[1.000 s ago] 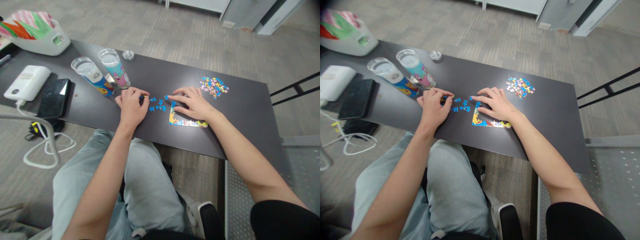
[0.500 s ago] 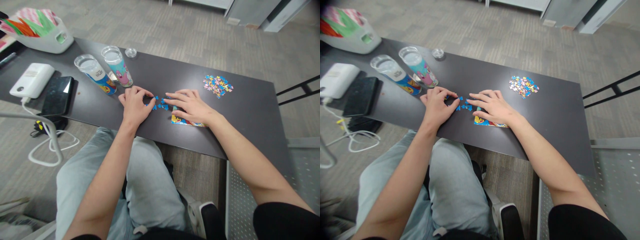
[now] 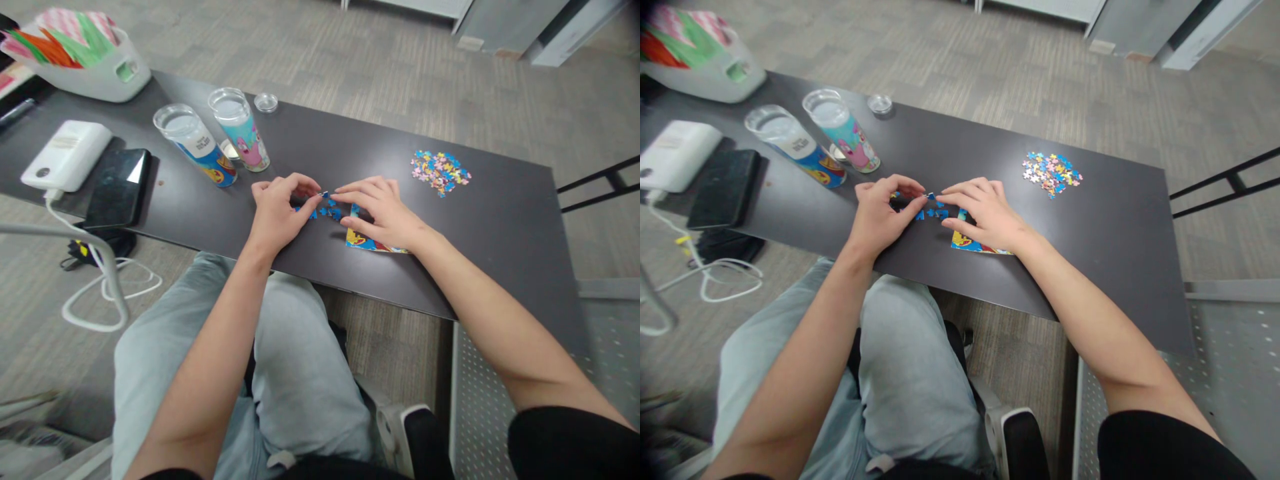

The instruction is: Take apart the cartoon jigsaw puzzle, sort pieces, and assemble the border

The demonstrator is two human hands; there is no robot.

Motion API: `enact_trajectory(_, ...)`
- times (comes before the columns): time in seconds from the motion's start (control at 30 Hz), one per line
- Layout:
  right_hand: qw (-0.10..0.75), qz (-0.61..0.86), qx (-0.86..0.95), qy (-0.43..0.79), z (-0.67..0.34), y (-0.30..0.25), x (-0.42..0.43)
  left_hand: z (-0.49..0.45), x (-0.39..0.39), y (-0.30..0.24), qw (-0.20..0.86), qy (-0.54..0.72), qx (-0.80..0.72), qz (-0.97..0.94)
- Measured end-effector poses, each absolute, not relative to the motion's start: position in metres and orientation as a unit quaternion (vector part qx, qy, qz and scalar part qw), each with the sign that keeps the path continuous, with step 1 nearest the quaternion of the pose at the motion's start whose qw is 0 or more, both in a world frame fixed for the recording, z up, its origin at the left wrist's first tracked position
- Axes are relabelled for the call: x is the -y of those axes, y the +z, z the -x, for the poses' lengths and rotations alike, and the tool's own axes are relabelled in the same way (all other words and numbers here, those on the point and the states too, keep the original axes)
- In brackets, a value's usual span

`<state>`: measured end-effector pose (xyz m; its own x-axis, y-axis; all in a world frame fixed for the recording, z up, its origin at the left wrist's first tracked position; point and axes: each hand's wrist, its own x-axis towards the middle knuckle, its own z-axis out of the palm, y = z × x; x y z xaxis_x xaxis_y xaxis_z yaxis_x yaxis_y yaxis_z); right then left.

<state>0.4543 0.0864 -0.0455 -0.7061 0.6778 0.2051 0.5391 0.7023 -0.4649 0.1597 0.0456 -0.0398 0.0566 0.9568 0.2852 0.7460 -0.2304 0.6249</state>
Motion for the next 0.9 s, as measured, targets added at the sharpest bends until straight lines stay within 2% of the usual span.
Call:
enact_trajectory(0.3,0.309,0.372,0.830,0.278,-0.439,-0.048,-0.085,-0.157,-0.046,-0.040,0.265,0.384,-0.523,-0.714)
enact_trajectory(0.47,0.335,0.369,0.803,0.327,-0.436,-0.047,-0.085,-0.158,-0.046,-0.039,0.313,0.393,-0.503,-0.703)
enact_trajectory(0.77,0.327,0.429,0.803,0.254,-0.479,-0.052,-0.114,-0.153,-0.053,-0.047,0.201,0.446,-0.611,-0.623)
enact_trajectory(0.9,0.301,0.428,0.808,0.270,-0.502,-0.055,-0.125,-0.152,-0.052,-0.048,0.177,0.405,-0.631,-0.638)
